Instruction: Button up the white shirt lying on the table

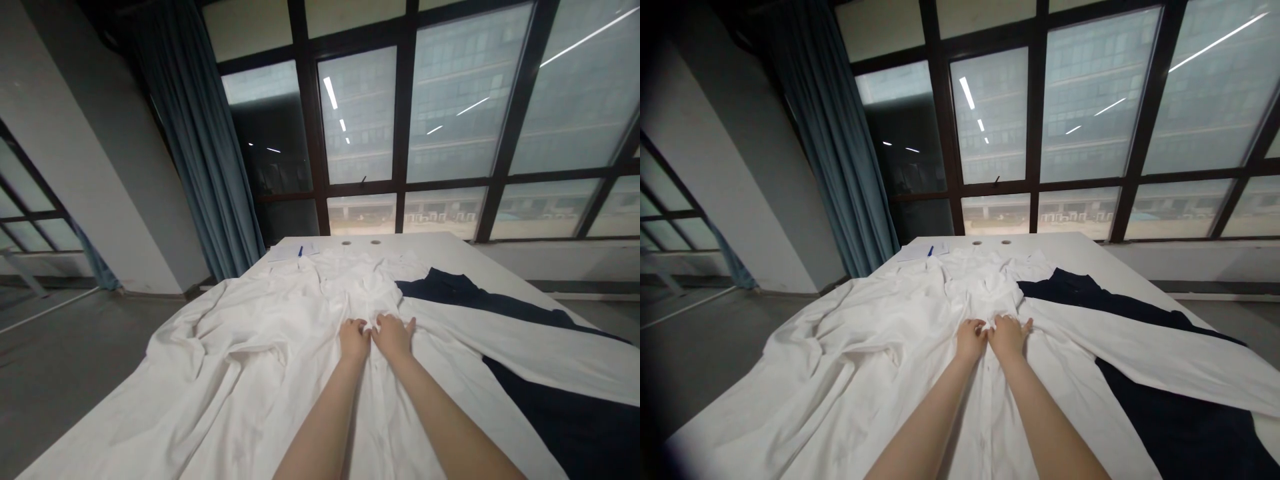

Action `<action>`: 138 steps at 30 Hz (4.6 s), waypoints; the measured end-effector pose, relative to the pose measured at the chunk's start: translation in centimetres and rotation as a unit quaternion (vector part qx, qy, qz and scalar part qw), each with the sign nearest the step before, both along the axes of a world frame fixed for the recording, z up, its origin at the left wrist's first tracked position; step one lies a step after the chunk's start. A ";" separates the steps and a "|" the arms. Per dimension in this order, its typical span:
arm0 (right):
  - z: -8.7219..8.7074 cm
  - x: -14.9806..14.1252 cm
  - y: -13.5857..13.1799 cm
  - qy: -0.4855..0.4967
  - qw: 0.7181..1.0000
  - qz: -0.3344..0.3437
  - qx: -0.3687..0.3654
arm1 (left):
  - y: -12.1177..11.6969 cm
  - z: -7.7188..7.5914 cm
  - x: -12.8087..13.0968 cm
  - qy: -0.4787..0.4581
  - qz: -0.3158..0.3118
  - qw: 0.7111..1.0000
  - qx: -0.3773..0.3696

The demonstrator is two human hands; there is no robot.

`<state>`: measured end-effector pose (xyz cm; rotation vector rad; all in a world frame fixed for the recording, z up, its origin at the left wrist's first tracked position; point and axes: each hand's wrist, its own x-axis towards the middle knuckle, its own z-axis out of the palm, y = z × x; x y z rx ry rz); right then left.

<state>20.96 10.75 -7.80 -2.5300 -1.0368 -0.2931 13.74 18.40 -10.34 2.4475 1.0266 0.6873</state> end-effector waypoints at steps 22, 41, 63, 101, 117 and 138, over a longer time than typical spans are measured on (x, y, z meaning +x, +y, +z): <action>-2.6 1.1 -0.3 0.086 0.972 0.124 0.183 | -0.7 -0.4 1.1 -0.165 -0.035 0.985 -0.026; -2.7 1.4 0.0 0.151 0.946 0.163 0.237 | 0.1 -0.5 0.8 -0.247 -0.049 0.955 -0.159; -3.5 2.2 0.4 0.273 0.896 0.181 0.299 | 0.8 -0.8 1.1 -0.295 -0.056 0.915 -0.269; -2.7 0.8 0.2 0.273 0.894 0.144 0.326 | 0.2 -1.3 2.0 -0.297 -0.086 0.912 -0.270; -3.9 1.7 1.0 0.473 0.786 0.136 0.374 | 0.2 -0.2 1.6 -0.228 -0.092 0.958 -0.145; -0.7 -0.9 -3.6 0.226 0.970 0.027 0.082 | -3.8 2.2 -5.6 0.095 -0.040 0.995 0.005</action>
